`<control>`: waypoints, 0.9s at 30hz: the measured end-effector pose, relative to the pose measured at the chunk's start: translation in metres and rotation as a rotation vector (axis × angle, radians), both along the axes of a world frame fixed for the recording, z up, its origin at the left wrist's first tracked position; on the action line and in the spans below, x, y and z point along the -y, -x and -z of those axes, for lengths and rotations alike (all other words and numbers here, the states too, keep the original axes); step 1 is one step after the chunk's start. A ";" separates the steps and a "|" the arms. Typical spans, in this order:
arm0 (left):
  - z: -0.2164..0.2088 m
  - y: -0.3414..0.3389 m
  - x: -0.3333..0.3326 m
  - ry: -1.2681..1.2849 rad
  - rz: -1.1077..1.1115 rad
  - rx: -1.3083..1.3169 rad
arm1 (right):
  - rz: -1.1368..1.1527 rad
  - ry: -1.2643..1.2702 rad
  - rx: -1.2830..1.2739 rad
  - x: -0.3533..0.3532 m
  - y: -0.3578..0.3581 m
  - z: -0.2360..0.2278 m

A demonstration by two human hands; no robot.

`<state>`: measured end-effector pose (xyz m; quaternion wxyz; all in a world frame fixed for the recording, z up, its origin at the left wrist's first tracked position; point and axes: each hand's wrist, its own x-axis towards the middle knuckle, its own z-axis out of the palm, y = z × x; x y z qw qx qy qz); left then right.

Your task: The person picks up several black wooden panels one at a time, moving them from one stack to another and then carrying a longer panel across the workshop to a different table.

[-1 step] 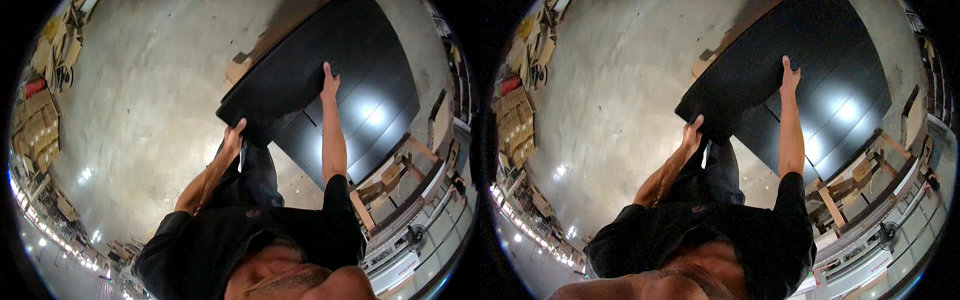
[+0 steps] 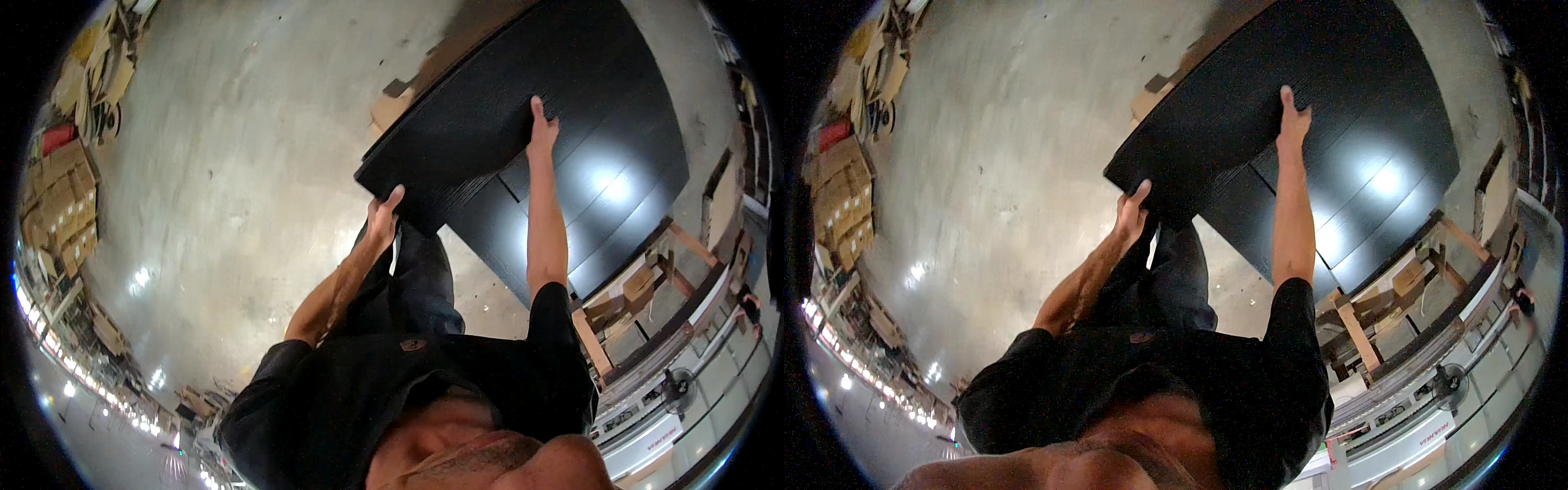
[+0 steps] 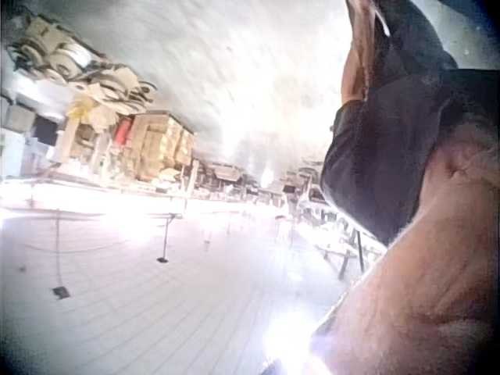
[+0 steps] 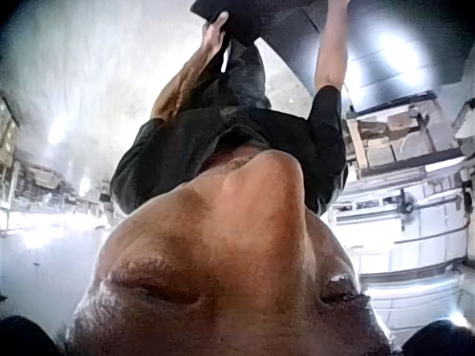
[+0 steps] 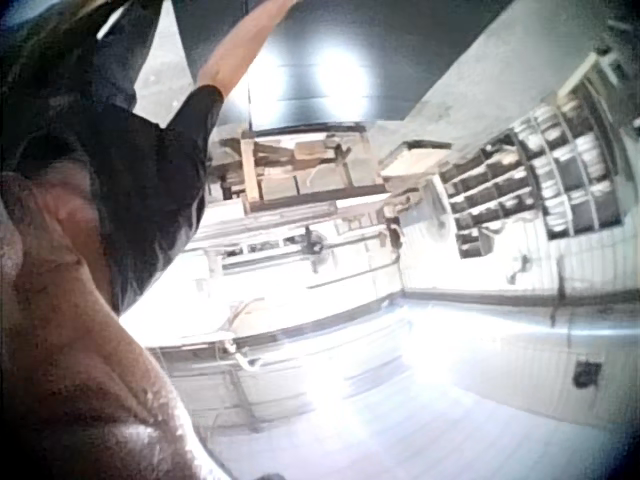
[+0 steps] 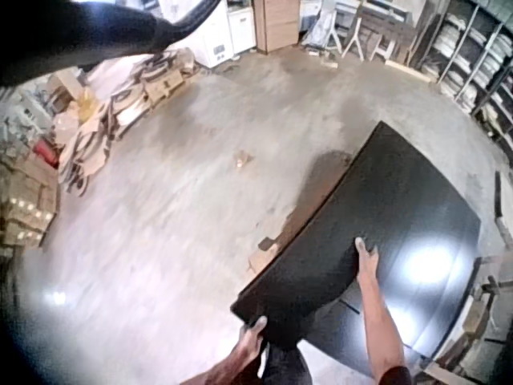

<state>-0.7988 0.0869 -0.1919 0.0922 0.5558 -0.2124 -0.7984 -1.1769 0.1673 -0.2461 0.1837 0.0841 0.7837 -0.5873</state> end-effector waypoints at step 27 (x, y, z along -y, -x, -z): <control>0.101 0.046 0.154 0.144 1.121 -0.107 | 0.369 0.390 0.661 -0.007 -0.270 -0.009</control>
